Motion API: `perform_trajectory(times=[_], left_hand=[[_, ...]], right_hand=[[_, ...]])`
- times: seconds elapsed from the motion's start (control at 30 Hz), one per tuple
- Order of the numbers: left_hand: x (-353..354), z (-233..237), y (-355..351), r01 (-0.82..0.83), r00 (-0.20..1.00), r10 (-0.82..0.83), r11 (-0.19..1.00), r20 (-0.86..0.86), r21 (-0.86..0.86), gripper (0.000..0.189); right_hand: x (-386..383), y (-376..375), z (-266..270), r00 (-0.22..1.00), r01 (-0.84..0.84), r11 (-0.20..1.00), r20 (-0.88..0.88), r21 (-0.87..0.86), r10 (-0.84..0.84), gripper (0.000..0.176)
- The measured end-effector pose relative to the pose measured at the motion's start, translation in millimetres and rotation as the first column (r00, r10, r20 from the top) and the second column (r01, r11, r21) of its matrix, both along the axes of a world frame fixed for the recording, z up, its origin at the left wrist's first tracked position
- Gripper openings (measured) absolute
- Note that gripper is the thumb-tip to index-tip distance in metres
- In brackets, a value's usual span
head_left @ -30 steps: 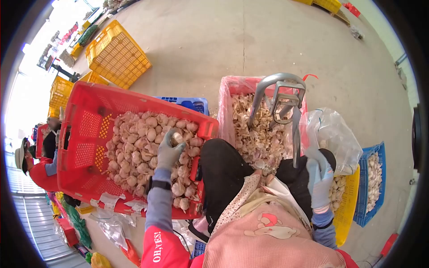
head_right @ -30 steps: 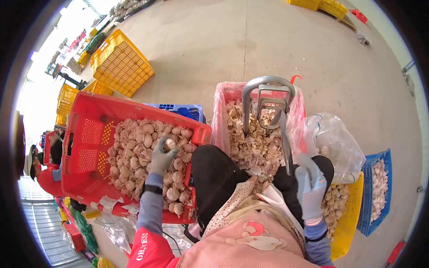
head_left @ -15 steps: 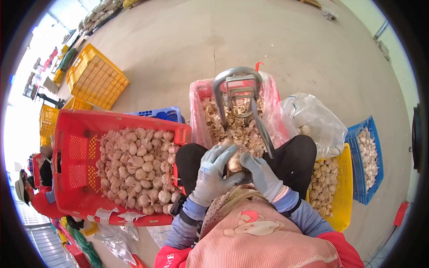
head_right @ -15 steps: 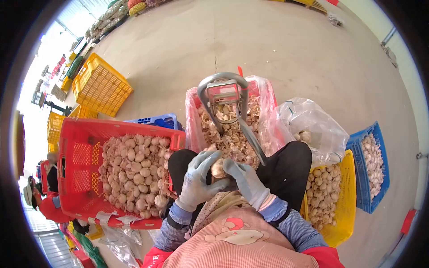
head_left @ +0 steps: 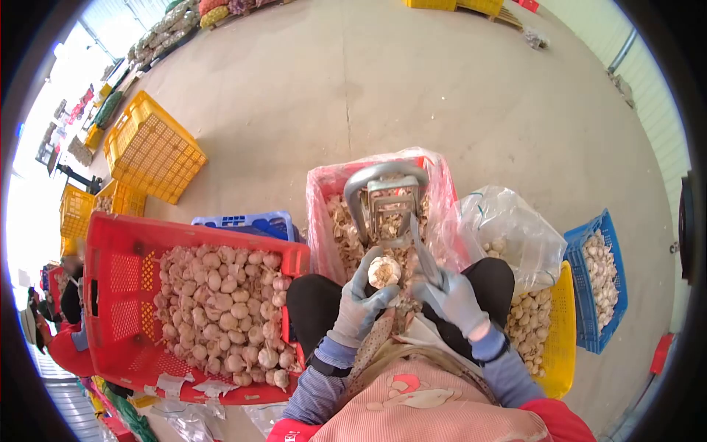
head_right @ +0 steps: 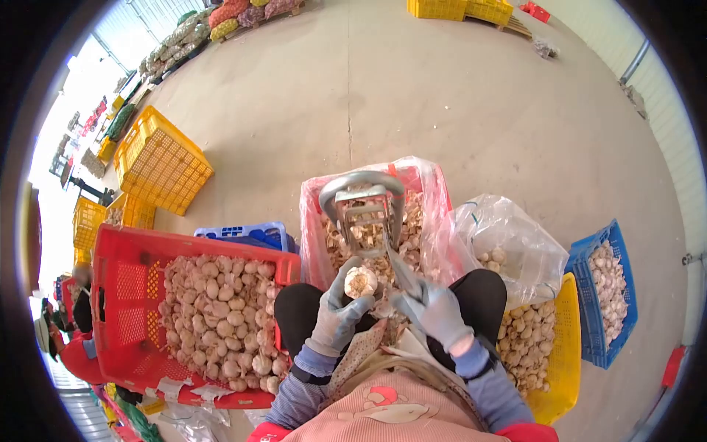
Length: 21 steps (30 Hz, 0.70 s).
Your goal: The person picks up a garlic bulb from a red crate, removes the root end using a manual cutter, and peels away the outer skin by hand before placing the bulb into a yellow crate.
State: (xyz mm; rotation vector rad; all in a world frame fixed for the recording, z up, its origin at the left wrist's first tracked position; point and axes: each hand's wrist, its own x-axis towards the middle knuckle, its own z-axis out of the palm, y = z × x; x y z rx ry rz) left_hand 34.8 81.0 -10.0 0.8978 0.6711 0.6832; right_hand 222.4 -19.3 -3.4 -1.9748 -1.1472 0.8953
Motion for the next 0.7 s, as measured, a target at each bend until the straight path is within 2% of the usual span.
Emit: perform_trajectory(times=[0.03,0.07,0.13,0.23,0.37,0.5,0.57,0.7], left_hand=[[3.6,-0.5,2.9,-0.005,1.000,0.005,1.000,-0.018,0.003,0.075],[7.2,-0.3,5.6,-0.027,0.998,0.027,1.000,-0.062,0.001,0.075],[10.8,1.0,8.5,-0.014,0.993,0.012,1.000,-0.117,-0.021,0.073],[23.3,14.1,15.2,-0.029,0.995,0.026,0.999,-0.094,-0.030,0.065],[23.6,14.4,18.3,-0.025,0.992,0.017,0.998,-0.128,-0.060,0.060],[27.2,27.5,17.1,-0.066,0.993,0.049,0.986,-0.112,-0.152,0.051],[26.8,34.3,17.4,-0.057,0.993,0.026,0.963,-0.118,-0.263,0.047],[26.3,44.8,24.3,-0.027,0.984,-0.011,0.977,-0.177,-0.212,0.042]], right_hand=[[1.7,-5.9,8.8,0.998,-0.057,0.995,-0.037,-0.081,0.055,0.040],[-1.3,-10.7,21.0,0.977,-0.007,0.998,-0.212,-0.064,-0.007,0.038],[-10.7,-14.8,50.8,0.834,0.099,0.994,-0.540,-0.056,-0.114,0.033],[-12.6,-16.3,63.2,0.742,0.102,0.991,-0.657,-0.085,-0.133,0.029],[-15.3,-15.9,76.0,0.766,0.097,0.988,-0.625,-0.123,-0.154,0.028],[-19.2,-18.0,97.5,0.692,0.152,0.985,-0.702,-0.088,-0.169,0.026],[-21.7,-24.5,93.3,0.782,0.160,0.986,-0.606,-0.036,-0.149,0.026],[-18.4,-22.4,64.3,0.950,0.086,0.996,-0.300,-0.031,-0.091,0.031]])
